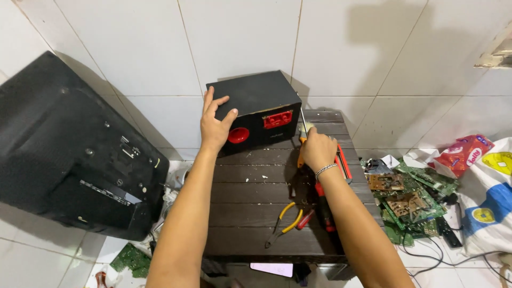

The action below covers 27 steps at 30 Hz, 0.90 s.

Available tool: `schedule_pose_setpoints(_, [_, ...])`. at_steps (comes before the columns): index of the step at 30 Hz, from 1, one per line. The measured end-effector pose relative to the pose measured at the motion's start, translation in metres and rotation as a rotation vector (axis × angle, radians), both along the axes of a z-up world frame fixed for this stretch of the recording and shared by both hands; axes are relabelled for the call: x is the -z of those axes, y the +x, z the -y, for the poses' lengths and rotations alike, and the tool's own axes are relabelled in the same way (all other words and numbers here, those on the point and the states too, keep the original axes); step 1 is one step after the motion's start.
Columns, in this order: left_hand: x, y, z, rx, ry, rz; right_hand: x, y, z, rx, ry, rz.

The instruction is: Assembling and repairing a speaker box by soldering wires to circuit boards and installing components into the housing.

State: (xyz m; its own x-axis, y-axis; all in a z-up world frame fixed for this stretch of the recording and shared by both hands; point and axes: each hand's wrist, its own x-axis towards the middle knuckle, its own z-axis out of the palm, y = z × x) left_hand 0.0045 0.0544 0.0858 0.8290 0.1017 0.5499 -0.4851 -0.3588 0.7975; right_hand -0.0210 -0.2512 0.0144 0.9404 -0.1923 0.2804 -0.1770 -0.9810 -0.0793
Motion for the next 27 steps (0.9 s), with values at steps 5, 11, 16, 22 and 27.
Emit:
schedule_pose_setpoints(5, [0.002, 0.014, -0.003, 0.023, -0.018, 0.018, 0.000, 0.015, -0.009, -0.019, -0.007, -0.023])
schedule_pose_setpoints(11, [0.008, 0.014, 0.004, -0.028, -0.129, 0.018, -0.032, 0.004, -0.021, -0.130, -0.122, 0.222])
schedule_pose_setpoints(16, [0.019, 0.023, 0.010, -0.099, -0.218, 0.121, -0.051, 0.005, -0.016, -0.370, -0.101, 0.629])
schedule_pose_setpoints(22, [0.019, 0.027, 0.012, -0.123, -0.228, 0.190, -0.081, -0.003, -0.034, -0.634, 0.015, 0.859])
schedule_pose_setpoints(27, [0.022, 0.022, 0.012, -0.124, -0.226, 0.204, -0.067, 0.005, -0.063, -0.787, -0.302, 0.888])
